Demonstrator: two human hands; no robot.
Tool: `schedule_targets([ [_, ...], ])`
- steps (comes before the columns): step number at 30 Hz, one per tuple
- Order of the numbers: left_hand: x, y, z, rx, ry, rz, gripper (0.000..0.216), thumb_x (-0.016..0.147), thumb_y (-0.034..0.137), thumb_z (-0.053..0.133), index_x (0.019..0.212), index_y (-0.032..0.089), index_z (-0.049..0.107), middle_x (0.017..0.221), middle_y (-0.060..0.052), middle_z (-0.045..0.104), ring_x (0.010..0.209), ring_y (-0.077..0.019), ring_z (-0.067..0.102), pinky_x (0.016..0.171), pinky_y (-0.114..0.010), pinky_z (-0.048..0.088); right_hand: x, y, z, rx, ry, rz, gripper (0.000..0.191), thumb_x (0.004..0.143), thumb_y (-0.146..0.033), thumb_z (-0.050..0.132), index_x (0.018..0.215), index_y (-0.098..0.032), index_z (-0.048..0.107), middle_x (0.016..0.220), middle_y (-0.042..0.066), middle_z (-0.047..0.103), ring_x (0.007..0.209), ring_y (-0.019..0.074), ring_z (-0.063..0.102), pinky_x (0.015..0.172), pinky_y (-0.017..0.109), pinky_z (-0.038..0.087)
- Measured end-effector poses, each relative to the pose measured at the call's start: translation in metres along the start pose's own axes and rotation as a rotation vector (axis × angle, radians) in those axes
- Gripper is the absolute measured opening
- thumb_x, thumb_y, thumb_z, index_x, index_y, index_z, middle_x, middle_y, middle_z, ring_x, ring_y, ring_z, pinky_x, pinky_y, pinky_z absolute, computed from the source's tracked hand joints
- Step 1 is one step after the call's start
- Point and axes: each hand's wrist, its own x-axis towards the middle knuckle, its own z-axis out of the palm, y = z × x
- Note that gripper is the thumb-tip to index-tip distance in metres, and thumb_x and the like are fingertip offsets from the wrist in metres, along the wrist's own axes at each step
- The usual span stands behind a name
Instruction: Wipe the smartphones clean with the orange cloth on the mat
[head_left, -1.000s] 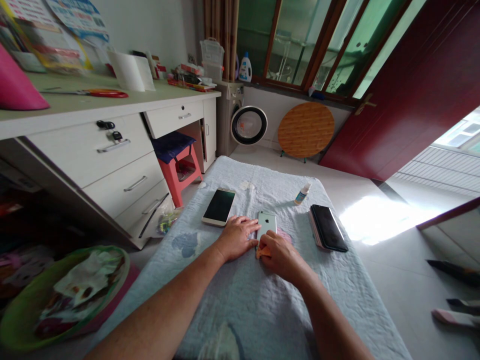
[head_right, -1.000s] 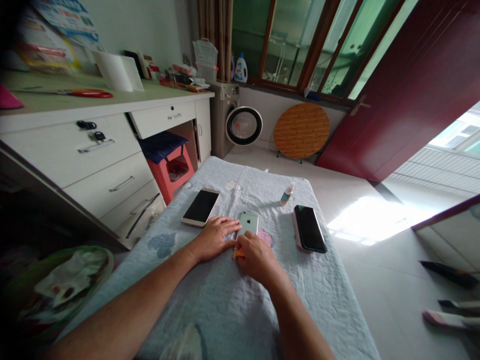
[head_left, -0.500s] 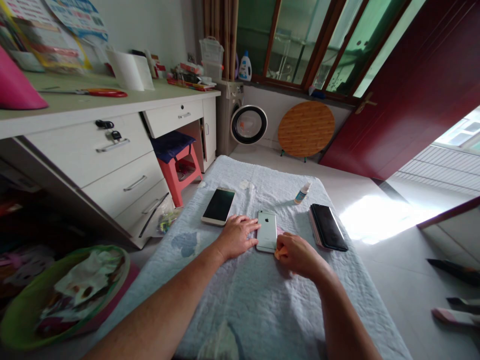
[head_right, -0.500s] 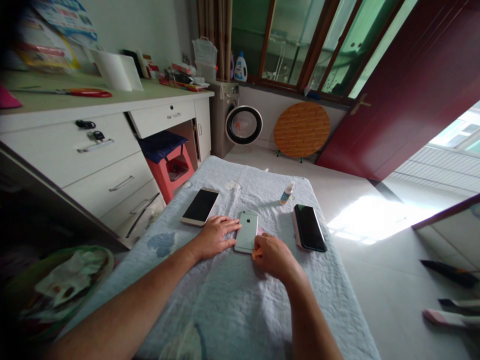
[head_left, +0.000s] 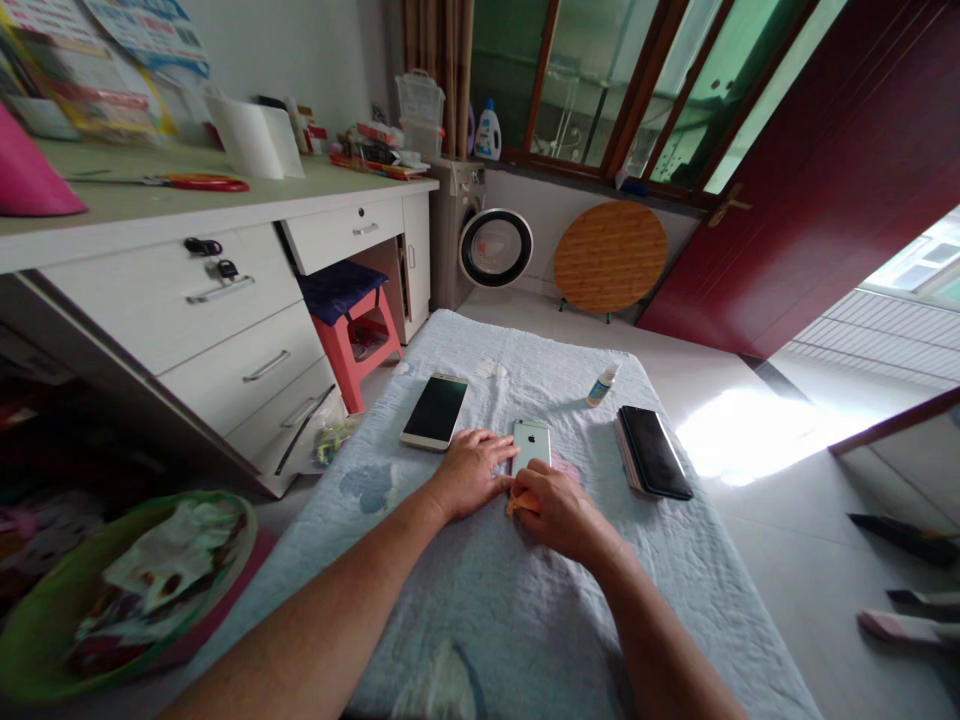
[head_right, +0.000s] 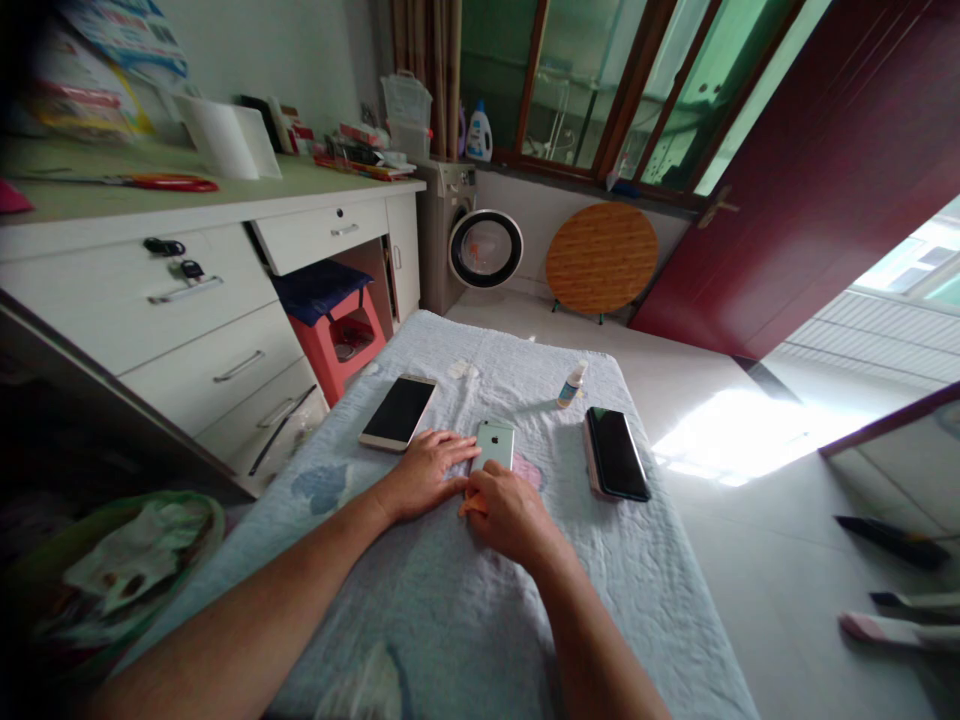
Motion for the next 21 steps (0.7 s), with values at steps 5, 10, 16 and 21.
schedule_targets([
  [5, 0.0, -0.001, 0.0, 0.005, -0.001, -0.003, 0.043, 0.089, 0.045, 0.057, 0.129, 0.03, 0.055, 0.139, 0.0, 0.053, 0.122, -0.0255, 0.046, 0.105, -0.043, 0.028, 0.0, -0.003, -0.001, -0.08, -0.019, 0.072, 0.009, 0.076, -0.017, 0.055, 0.083, -0.018, 0.06, 0.085, 0.002, 0.057, 0.073, 0.0122, 0.05, 0.064, 0.023, 0.03],
  [10, 0.0, -0.001, 0.001, -0.002, 0.01, -0.011, 0.045, 0.084, 0.04, 0.063, 0.128, 0.03, 0.056, 0.138, 0.001, 0.053, 0.122, -0.0255, 0.046, 0.105, -0.043, 0.029, -0.007, 0.008, -0.015, -0.083, -0.049, 0.143, 0.008, 0.072, -0.013, 0.052, 0.073, -0.018, 0.058, 0.078, 0.002, 0.058, 0.073, 0.0128, 0.051, 0.062, 0.022, 0.029],
  [16, 0.001, -0.004, 0.004, 0.002, 0.027, 0.0, 0.046, 0.083, 0.04, 0.065, 0.127, 0.03, 0.057, 0.137, 0.001, 0.054, 0.122, -0.0251, 0.047, 0.105, -0.043, 0.03, -0.014, 0.024, -0.024, -0.078, -0.11, 0.195, 0.008, 0.067, -0.012, 0.052, 0.067, -0.018, 0.058, 0.071, 0.001, 0.061, 0.061, 0.0107, 0.048, 0.056, 0.023, 0.027],
  [21, 0.001, -0.005, 0.007, 0.004, 0.041, 0.008, 0.044, 0.083, 0.04, 0.064, 0.126, 0.032, 0.057, 0.137, 0.002, 0.055, 0.121, -0.0246, 0.048, 0.105, -0.042, 0.03, -0.017, 0.029, -0.029, -0.043, -0.124, 0.211, 0.011, 0.066, -0.01, 0.05, 0.062, -0.018, 0.057, 0.062, -0.001, 0.058, 0.054, 0.0091, 0.044, 0.052, 0.023, 0.025],
])
